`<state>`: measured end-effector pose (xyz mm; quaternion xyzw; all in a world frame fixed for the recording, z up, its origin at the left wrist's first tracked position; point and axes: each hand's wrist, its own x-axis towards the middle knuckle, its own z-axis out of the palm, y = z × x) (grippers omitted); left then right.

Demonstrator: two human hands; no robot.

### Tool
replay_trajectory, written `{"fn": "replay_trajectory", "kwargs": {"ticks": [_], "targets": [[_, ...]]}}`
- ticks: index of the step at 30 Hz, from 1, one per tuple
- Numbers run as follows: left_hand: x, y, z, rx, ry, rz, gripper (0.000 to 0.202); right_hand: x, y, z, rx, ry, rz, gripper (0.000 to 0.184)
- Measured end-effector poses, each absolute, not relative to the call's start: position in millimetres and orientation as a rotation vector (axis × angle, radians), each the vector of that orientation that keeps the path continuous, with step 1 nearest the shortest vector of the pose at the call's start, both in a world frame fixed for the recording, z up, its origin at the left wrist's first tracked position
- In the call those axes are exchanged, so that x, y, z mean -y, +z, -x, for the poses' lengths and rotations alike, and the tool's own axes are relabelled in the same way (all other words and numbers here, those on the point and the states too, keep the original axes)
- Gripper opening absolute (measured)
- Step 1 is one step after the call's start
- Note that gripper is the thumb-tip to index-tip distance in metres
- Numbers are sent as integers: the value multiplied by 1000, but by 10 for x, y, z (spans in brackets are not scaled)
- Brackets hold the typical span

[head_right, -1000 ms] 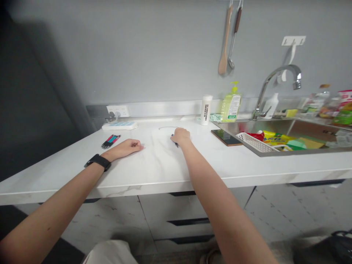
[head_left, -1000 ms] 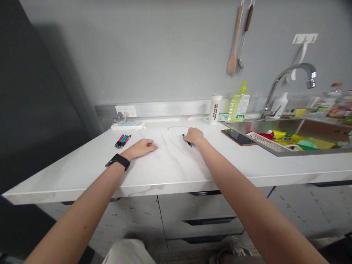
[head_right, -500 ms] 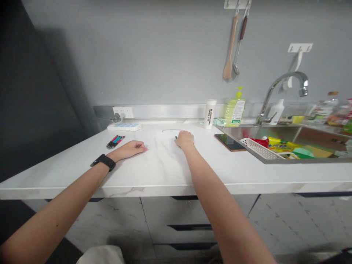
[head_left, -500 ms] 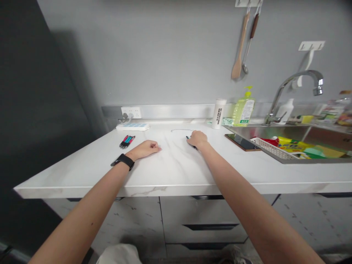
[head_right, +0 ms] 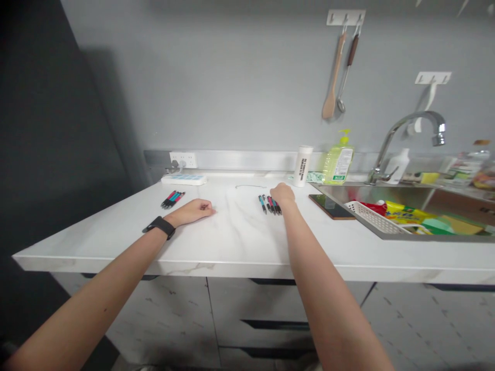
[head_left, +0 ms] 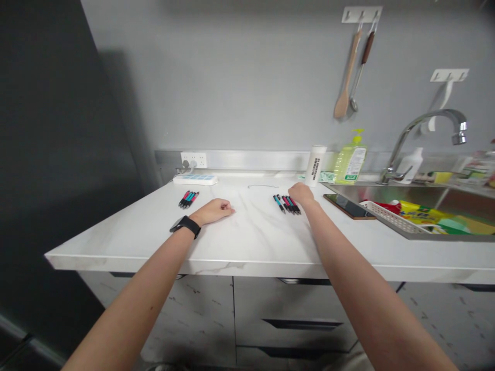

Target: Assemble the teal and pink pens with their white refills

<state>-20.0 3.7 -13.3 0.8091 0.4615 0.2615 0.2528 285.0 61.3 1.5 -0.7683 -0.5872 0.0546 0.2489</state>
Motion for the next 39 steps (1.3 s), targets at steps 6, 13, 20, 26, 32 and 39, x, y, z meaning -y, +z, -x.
{"fn": "replay_trajectory", "kwargs": {"ticks": [6, 13, 20, 26, 32, 39], "targets": [[-167, -107, 375, -1693, 1188, -1978, 32, -584, 30, -2717, 1683, 143, 2035, 34], [-165, -66, 712, -2489, 1138, -1392, 28, -589, -4, -2480, 1769, 167, 1937, 33], [-117, -86, 760, -2516, 896, -1490, 31, -547, -26, -2373, 1849, 243, 1894, 30], [-94, -42, 722, -2514, 899, -1541, 28, -510, -22, -2325, 1871, 254, 1885, 33], [-113, -36, 693, -2554, 793, -1575, 29, -414, 25, -2294, 1901, 322, 1883, 35], [-91, -48, 577, -2609, 593, -1900, 25, -409, 25, -2291, 1934, 291, 1882, 36]]}}
